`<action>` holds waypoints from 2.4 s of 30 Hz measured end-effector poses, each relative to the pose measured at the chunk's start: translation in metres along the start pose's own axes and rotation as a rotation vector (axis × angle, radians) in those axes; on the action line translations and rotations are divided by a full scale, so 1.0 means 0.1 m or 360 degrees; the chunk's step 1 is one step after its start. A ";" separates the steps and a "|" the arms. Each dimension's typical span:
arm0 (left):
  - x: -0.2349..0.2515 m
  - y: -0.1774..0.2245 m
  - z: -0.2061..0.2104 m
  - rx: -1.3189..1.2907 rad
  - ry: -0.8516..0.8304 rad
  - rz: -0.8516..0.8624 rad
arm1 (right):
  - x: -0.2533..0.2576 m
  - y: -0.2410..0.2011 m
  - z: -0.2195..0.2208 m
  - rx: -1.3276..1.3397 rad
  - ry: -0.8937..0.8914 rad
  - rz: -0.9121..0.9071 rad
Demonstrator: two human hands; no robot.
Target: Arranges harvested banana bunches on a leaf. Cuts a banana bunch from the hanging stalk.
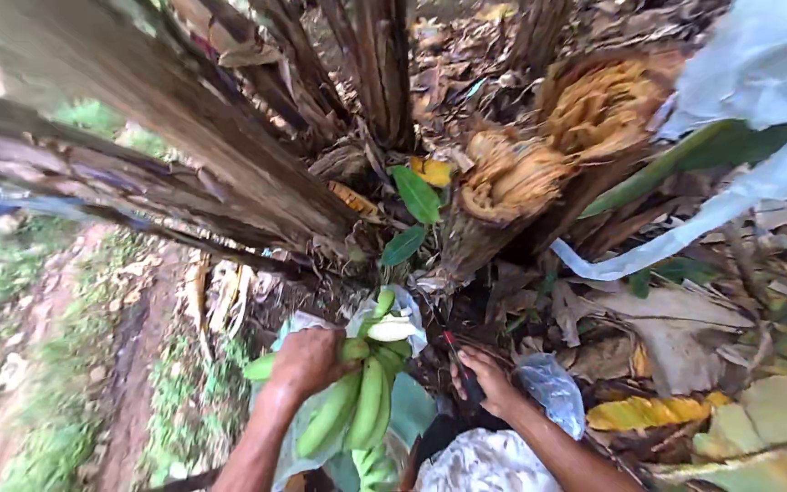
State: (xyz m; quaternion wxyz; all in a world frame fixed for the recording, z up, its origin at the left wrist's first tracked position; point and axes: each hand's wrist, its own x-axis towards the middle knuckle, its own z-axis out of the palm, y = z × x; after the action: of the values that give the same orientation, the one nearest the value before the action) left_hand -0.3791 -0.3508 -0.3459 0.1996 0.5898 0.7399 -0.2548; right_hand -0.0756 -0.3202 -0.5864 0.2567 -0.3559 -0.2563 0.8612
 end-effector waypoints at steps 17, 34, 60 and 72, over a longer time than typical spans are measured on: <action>0.47 0.03 2.40 -0.1043 0.0055 -0.0384 | 0.54 0.99 0.06 -0.0776 -0.0066 0.0806; 0.83 0.62 2.52 -0.1460 0.0206 -0.0690 | 0.24 0.22 0.90 -0.0427 0.0445 0.0936; 1.49 1.52 3.39 -0.1255 -0.0257 -0.0349 | 0.68 0.70 -0.75 -0.0693 0.0810 0.1339; 2.11 2.25 3.66 -0.1377 -0.0377 -0.0181 | 0.66 -0.59 -1.21 -0.0738 0.0960 0.0457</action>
State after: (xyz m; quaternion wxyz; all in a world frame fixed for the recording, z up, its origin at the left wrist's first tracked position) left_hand -0.2094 -0.3727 -0.7927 0.4968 0.3773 0.7815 0.0017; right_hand -0.0109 -0.2044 -0.6553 0.1105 -0.6733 -0.3045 0.6646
